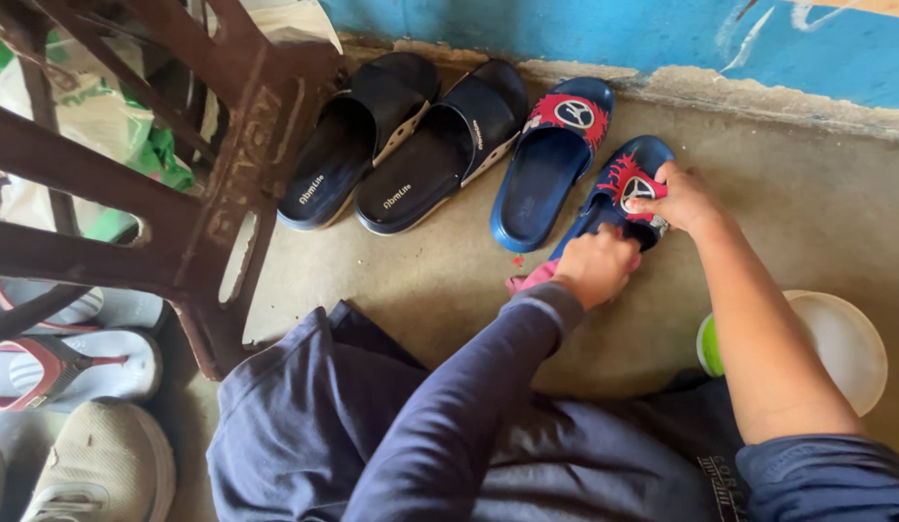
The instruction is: The person sits on the floor and wipes several pairs of slippers with a pink cloth, dipping the cloth into a bucket of water between items. The person cleans the top and bottom surfaces of each slipper and places them back on the floor.
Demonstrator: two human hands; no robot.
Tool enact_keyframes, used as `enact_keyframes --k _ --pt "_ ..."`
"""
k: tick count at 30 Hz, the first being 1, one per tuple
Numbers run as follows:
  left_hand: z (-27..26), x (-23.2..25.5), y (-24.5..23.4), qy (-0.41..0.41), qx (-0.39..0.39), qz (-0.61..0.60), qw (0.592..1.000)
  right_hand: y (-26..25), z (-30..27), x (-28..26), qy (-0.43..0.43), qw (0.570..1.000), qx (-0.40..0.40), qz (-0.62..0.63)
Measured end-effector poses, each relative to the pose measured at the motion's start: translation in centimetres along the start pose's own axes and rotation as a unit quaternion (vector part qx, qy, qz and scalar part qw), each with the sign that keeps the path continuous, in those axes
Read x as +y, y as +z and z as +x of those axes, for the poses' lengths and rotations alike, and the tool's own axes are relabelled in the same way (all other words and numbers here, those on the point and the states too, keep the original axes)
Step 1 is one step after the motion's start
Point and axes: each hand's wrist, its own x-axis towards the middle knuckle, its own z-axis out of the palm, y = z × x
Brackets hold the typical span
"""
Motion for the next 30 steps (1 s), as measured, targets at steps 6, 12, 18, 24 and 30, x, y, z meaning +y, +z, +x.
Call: enact_keyframes --k 6,12,18,24,30 --pt "-4.0 -0.5 -3.6 0.017 -0.056 -0.008 0.998 0.9 0.2 -0.5 -0.028 1.0 0.005 0.008" --pt "-3.7 -0.2 -3.4 0.003 -0.044 0.01 0.999 -0.1 -0.3 -1.3 0.057 0.997 -0.037 0.039" --pt "-1.7 0.3 -1.8 0.001 0.005 0.041 0.999 -1.0 -1.2 -1.7 0.02 1.0 -0.001 -0.019" --pt "1.4 0.4 0.2 -0.029 0.011 0.039 0.999 -0.2 -0.9 -1.5 0.017 0.999 0.001 -0.029" --pt "4.0 0.3 2.1 -0.02 0.04 0.038 0.998 1.0 0.8 1.0 0.002 0.999 0.025 -0.034"
